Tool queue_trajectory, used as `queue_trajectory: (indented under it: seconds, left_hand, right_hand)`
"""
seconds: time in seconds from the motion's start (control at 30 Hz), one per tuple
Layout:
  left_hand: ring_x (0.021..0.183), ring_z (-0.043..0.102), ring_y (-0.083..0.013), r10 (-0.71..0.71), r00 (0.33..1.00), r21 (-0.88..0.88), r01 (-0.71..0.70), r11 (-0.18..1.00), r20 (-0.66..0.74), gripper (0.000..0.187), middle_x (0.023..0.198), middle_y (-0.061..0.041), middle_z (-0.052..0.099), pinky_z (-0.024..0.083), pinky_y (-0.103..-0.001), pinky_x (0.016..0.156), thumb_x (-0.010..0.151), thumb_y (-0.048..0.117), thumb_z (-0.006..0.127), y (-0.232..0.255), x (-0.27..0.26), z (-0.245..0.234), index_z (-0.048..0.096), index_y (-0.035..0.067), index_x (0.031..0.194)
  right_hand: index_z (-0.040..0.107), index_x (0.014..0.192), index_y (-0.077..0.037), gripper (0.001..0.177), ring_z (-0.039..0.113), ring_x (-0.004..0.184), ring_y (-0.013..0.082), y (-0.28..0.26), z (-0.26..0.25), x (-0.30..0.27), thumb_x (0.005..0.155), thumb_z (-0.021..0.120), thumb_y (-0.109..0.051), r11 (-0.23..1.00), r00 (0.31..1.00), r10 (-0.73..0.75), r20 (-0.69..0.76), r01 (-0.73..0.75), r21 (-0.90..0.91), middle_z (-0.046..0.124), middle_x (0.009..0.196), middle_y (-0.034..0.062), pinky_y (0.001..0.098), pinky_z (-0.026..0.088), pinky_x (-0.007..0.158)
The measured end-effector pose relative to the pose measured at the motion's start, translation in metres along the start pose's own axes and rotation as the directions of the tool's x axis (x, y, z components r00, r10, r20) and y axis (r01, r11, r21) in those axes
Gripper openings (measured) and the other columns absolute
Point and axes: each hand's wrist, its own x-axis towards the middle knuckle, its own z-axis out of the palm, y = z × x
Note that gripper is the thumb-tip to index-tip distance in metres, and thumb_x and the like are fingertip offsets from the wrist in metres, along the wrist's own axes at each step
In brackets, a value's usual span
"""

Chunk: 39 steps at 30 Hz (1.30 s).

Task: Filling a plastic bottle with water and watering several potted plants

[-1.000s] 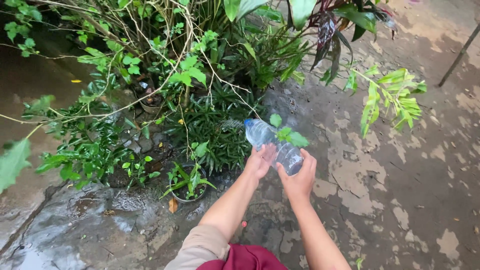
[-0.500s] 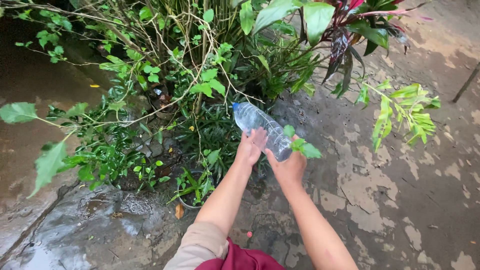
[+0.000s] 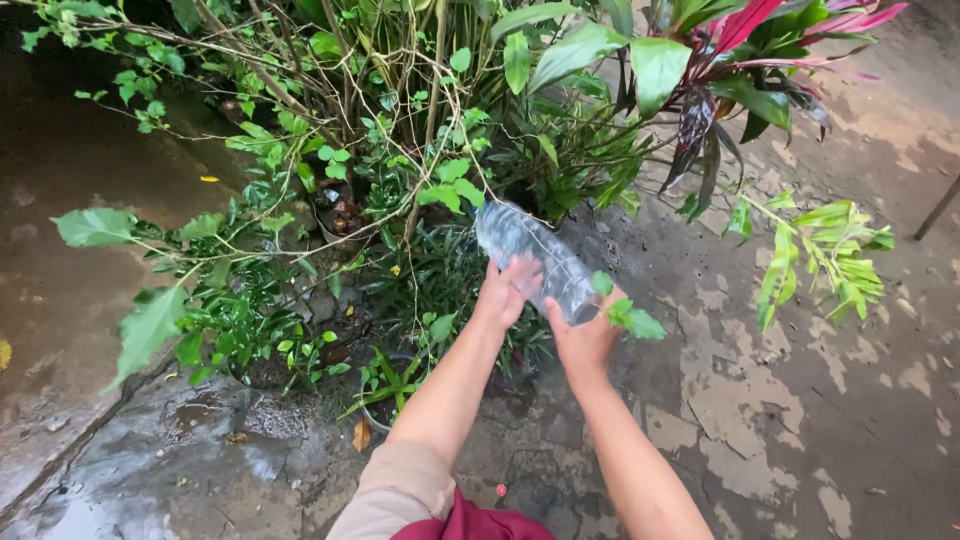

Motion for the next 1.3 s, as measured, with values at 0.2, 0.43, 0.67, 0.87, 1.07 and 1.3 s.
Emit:
queue_trajectory:
  seconds: [0.2,0.43,0.67,0.87,1.07,1.3]
  left_hand:
    - [0.125,0.064,-0.0377,-0.036,0.999,-0.066,0.038,0.997,0.028,0.094,0.137,-0.016,0.064,0.042,-0.062,0.111,0.099,0.019,0.076,0.023,0.057,0.038,0.008,0.040,0.160]
    - [0.117,0.068,-0.0304,0.031,0.999,-0.080,-0.030,0.996,0.022,0.060,0.131,-0.009,0.069,0.053,-0.047,0.105,0.100,0.029,0.074,0.031,0.129,0.075,0.042,0.029,0.151]
    - [0.115,0.069,-0.0352,0.065,0.990,-0.093,-0.053,0.994,0.127,0.035,0.125,-0.014,0.071,0.055,-0.054,0.102,0.096,0.028,0.078,0.057,0.073,0.107,0.055,0.021,0.122]
    - [0.121,0.066,-0.0341,0.101,0.986,-0.090,-0.090,0.992,0.131,0.060,0.130,-0.014,0.069,0.052,-0.054,0.106,0.097,0.024,0.077,0.048,0.069,0.087,0.038,0.033,0.142]
    - [0.123,0.065,-0.0235,0.199,0.973,-0.078,-0.191,0.979,0.114,0.038,0.129,-0.009,0.070,0.053,-0.042,0.106,0.098,0.039,0.073,0.094,0.057,0.082,0.067,0.014,0.127]
    - [0.121,0.067,-0.0198,0.182,0.970,0.003,-0.185,0.983,0.159,0.046,0.124,-0.006,0.073,0.051,-0.038,0.109,0.097,0.044,0.073,0.099,0.032,0.080,0.070,0.011,0.129]
  right_hand:
    - [0.058,0.133,-0.006,0.087,0.063,0.112,0.0385,0.013,0.022,0.071,0.058,0.099,-0.024,0.982,0.988,-0.155,-0.025,0.157,0.108,0.060,0.121,0.0161,0.0474,0.049,0.101]
    - [0.058,0.130,-0.006,0.080,0.061,0.115,0.0425,-0.011,0.030,0.140,0.061,0.098,-0.013,0.973,0.982,-0.188,0.002,0.185,0.140,0.059,0.120,0.0201,0.0486,0.045,0.105]
    - [0.057,0.133,-0.007,0.082,0.061,0.112,0.0366,-0.021,0.026,0.143,0.065,0.098,-0.027,0.954,0.962,-0.272,-0.024,0.273,0.123,0.058,0.118,0.0148,0.0468,0.046,0.103]
    - [0.056,0.135,-0.007,0.084,0.061,0.113,0.0408,-0.026,0.019,0.124,0.063,0.098,-0.023,0.977,0.982,-0.183,0.039,0.177,0.118,0.059,0.119,0.0184,0.0494,0.047,0.102]
    - [0.059,0.131,-0.006,0.079,0.063,0.111,0.0414,-0.054,0.042,0.130,0.063,0.097,-0.014,0.951,0.978,-0.206,0.032,0.193,0.243,0.061,0.119,0.0187,0.0490,0.047,0.101]
    - [0.057,0.134,-0.005,0.083,0.061,0.113,0.0429,-0.059,0.040,0.115,0.064,0.098,-0.019,0.949,0.973,-0.230,0.036,0.216,0.231,0.059,0.121,0.0196,0.0526,0.047,0.101]
